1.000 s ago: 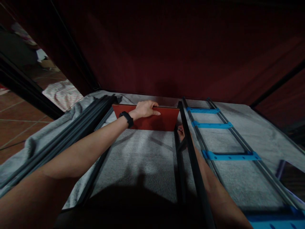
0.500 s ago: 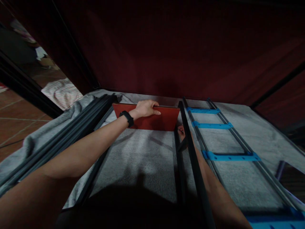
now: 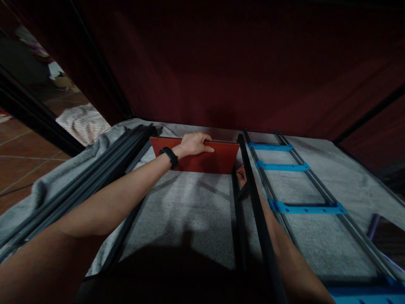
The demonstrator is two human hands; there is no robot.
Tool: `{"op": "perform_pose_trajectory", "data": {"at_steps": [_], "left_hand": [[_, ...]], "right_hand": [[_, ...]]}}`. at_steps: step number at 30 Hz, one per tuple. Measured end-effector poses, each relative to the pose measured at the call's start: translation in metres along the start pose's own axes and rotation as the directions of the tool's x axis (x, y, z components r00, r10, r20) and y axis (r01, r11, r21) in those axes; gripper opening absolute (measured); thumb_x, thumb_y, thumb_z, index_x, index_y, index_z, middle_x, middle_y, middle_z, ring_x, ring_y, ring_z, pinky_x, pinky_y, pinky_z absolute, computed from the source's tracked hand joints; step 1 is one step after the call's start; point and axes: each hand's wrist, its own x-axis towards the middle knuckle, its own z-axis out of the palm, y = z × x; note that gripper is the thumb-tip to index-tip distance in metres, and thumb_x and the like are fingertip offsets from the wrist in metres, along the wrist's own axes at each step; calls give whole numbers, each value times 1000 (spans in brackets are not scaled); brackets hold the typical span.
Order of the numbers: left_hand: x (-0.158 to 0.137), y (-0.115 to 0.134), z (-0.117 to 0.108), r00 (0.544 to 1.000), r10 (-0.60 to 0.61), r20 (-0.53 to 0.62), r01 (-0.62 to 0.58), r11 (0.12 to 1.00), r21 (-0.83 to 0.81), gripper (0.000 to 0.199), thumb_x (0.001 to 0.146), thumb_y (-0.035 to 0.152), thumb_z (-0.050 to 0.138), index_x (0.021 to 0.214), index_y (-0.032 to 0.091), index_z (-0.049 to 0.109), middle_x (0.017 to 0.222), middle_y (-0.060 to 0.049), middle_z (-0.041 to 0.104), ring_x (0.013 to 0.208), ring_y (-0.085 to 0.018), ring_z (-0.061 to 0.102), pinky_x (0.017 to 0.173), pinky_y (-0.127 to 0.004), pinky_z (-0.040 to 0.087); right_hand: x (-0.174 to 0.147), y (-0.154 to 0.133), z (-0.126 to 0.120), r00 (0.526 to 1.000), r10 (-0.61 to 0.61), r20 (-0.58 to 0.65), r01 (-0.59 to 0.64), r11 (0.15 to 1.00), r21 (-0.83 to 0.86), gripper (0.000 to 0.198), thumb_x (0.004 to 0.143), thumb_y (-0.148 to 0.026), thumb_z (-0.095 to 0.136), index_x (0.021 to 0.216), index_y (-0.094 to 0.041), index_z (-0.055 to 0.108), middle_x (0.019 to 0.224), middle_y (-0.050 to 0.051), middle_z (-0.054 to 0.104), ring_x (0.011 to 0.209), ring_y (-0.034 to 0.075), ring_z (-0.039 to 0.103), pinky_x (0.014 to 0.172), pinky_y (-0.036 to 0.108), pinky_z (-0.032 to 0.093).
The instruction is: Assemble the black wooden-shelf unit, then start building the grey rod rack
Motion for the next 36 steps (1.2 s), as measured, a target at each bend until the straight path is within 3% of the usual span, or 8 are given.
{"op": "perform_pose_trajectory", "data": {"at_steps": [8, 12, 16, 28, 36], "left_hand": [[-1, 0, 0, 1000, 14, -17, -14, 1000, -11, 38, 79, 60, 64, 101, 29, 72, 88, 0, 73, 85, -20, 64, 66, -28, 35], [-1, 0, 0, 1000, 9, -17, -9, 1000, -6, 39, 79, 61, 64, 101, 30, 72, 88, 0, 73, 86, -21, 64, 66, -28, 35], [-1, 0, 0, 1000, 3, -17, -3, 1000, 1, 43, 79, 62, 64, 105, 29, 72, 92, -1, 73, 86, -21, 64, 66, -28, 36], [-1, 0, 0, 1000, 3, -8, -3, 1000, -11, 43, 78, 64, 64, 104, 31, 72, 91, 0, 73, 89, -22, 64, 70, -29, 37], [-1, 0, 1, 1000, -10, -10, 10, 1000, 26, 45, 80, 63, 63, 110, 31, 71, 97, 0, 74, 92, -22, 65, 70, -27, 39]], "right_hand": [[-2, -9, -6, 999, -30, 38, 30, 999, -14, 31, 88, -23, 46, 106, -35, 68, 104, 12, 69, 123, 34, 55, 101, 54, 47], [-2, -7, -5, 1000, -9, 1, 9, 1000, 14, 34, 89, -24, 43, 114, -32, 66, 113, 13, 67, 121, 32, 57, 102, 53, 47], [-2, -6, -5, 1000, -17, 2, 17, 1000, 13, 33, 89, -22, 42, 110, -30, 67, 114, 14, 66, 119, 29, 58, 104, 49, 46], [3, 5, 2, 999, -51, -11, 51, 999, 11, 32, 90, -27, 42, 110, -31, 67, 112, 14, 67, 118, 32, 58, 104, 55, 46], [4, 12, 9, 995, -30, -98, 46, 985, 164, 26, 81, -30, 50, 102, -35, 66, 104, 9, 67, 108, 32, 61, 97, 55, 50]]}}
